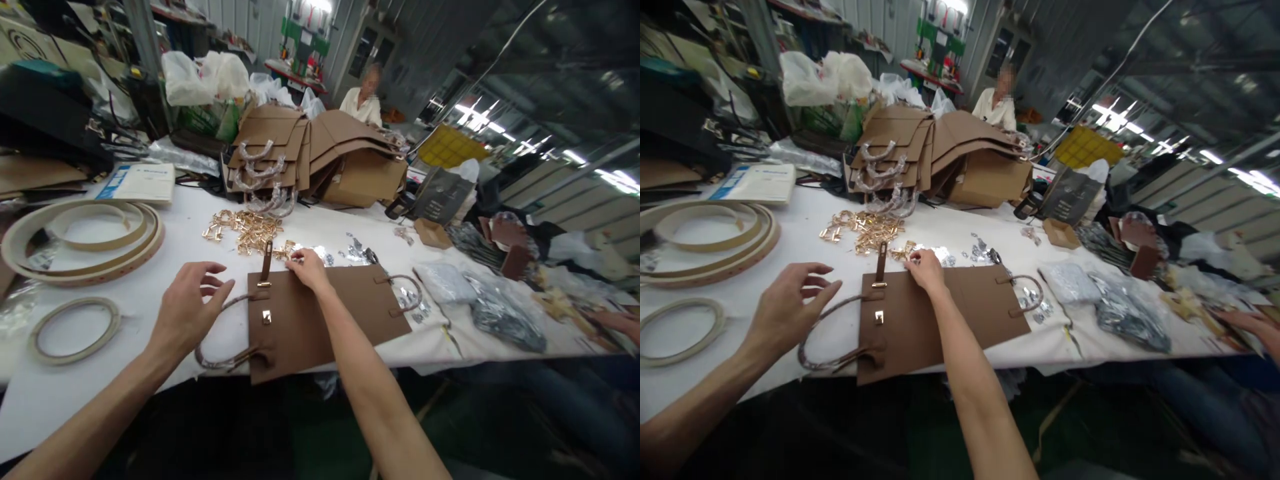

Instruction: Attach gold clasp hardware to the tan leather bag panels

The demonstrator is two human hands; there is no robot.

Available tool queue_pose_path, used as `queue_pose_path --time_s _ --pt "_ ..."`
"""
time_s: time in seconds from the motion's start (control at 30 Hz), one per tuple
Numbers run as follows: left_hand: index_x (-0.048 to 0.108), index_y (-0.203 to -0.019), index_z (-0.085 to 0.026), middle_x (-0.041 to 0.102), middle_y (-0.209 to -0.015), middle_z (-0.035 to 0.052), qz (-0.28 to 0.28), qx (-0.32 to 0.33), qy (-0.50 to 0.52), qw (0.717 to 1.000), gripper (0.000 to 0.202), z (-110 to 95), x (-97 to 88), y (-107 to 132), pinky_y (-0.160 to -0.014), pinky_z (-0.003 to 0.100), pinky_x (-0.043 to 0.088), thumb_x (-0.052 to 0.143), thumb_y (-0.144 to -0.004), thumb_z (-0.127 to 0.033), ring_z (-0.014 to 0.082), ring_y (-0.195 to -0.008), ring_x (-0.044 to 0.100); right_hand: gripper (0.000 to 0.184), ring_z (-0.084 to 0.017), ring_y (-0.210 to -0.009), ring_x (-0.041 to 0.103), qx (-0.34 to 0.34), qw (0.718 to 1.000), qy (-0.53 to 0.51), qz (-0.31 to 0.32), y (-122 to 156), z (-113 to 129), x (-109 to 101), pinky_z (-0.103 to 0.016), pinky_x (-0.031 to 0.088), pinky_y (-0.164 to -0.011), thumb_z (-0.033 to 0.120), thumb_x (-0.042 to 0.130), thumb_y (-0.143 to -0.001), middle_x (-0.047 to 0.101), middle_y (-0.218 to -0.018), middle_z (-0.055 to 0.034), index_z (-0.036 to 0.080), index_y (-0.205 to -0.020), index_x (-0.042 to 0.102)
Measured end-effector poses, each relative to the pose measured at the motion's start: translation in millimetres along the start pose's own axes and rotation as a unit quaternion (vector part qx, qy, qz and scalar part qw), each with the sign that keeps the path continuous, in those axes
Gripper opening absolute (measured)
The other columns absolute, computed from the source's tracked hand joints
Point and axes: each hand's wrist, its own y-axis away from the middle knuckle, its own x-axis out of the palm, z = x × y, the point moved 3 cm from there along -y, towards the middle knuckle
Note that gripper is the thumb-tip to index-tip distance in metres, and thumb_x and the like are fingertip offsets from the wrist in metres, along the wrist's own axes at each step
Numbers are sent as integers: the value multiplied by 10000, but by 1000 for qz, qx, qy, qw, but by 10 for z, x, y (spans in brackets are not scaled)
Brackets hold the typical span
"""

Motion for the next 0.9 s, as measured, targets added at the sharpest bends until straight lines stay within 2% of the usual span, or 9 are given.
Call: queue_pose_path --time_s 0.1,0.2,0.3,0.37,0.5,0.6,0.7,0.8,0.9 --pt "609 -1011 -268 645 -973 17 -33 1 -18 999 314 11 -166 587 -701 335 599 632 -909 -565 194 -765 690 186 -158 -822 665 5 999 -45 -19 85 -3 -85 -307 528 -839 323 773 -851 743 -955 -31 181 -954 712" --pt "619 -1027 -303 646 -984 20 20 48 -19 998 257 69 -125 1103 -646 323 590 630 -928 -540 182 -707 656 235 -159 -792 678 -15 984 -172 -42 348 22 -250 -294 557 -780 374 766 -849 732 -879 -28 174 -946 690" --pt "645 -1176 -352 672 -1148 44 76 69 -14 995 296 105 24 1413 -662 329 598 627 -937 -526 158 -652 635 250 -158 -740 696 -26 957 -289 29 807 62 -369 -289 589 -717 398 776 -847 736 -831 -19 190 -970 714" --pt "661 -1189 -360 689 -1183 46 97 50 -12 994 320 98 130 1514 -671 330 596 615 -937 -550 161 -647 640 243 -156 -722 708 -16 940 -326 95 1160 71 -383 -288 600 -703 394 792 -846 748 -821 -15 199 -981 739" --pt "678 -1085 -317 723 -1004 23 145 -30 4 989 342 57 317 1616 -590 300 553 573 -941 -609 172 -615 642 211 -157 -728 723 10 930 -319 183 1698 32 -251 -275 592 -705 359 777 -878 766 -833 -16 200 -1016 773" --pt "637 -1266 -325 724 -1112 28 152 -28 -28 988 422 9 410 1644 -576 292 518 564 -946 -591 152 -592 635 140 -154 -739 716 -19 947 -270 176 1836 29 -132 -260 570 -707 315 754 -903 761 -861 -21 204 -983 789" --pt "594 -1375 -307 736 -950 10 186 -26 -67 980 470 -35 518 1625 -588 289 465 568 -961 -529 180 -635 659 74 -157 -783 702 -78 960 -218 155 1839 82 -73 -254 545 -729 262 762 -902 759 -879 -27 207 -935 799" --pt "587 -1384 -251 691 -766 -26 238 -97 43 965 507 -48 673 1612 -584 275 464 586 -959 -529 172 -581 644 50 -154 -795 688 -113 962 -205 140 1832 125 -56 -253 520 -733 233 764 -907 751 -877 -23 207 -936 796" --pt "568 -1372 -213 670 -759 -35 248 -202 247 915 576 -20 829 1645 -499 254 464 624 -928 -575 150 -511 613 32 -152 -814 681 -131 963 -201 118 1851 126 -49 -257 503 -742 211 755 -916 739 -883 -19 203 -936 779"
